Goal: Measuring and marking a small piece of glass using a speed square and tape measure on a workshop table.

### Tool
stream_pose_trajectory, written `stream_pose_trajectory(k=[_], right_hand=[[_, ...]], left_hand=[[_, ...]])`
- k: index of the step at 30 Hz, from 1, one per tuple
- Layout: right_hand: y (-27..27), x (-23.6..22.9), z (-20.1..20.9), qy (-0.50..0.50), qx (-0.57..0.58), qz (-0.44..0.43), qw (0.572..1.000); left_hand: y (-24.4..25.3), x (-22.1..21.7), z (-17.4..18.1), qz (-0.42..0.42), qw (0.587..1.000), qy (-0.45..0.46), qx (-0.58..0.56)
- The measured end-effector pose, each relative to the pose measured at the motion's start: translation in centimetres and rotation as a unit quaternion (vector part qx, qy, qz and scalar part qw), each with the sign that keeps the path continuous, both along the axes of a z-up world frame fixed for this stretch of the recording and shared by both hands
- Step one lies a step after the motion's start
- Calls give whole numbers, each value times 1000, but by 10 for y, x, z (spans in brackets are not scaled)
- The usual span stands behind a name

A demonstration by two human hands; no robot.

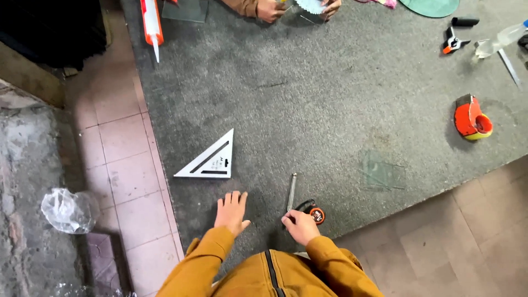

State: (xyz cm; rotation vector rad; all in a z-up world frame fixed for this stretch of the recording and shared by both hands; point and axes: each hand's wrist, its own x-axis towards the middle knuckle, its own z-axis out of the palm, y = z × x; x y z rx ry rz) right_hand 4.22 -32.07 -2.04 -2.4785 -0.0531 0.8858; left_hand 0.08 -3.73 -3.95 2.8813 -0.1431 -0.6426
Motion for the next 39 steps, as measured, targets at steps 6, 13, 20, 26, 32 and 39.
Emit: stream_pose_trajectory(k=[6, 13, 20, 26, 32, 39], right_hand=[[28, 1, 38, 9, 7, 61, 998], [45, -10, 103, 8, 161, 137, 978], [58, -45, 154, 16, 159, 158, 974], [56, -67, 164, 31, 179, 157, 971], [64, -94, 195, 51, 205, 144, 967], [70, -124, 212, 168, 339, 41, 925]], left_hand=[[7, -34, 63, 23, 989, -60, -132], [9, -76, 105, 26, 966, -135, -220], [8, -94, 144, 99, 955, -16, -280], [19, -106, 171, 49, 957, -47, -282], [32, -116, 205, -5, 962, -58, -268], [53, -128, 230, -4, 931, -10, -365]])
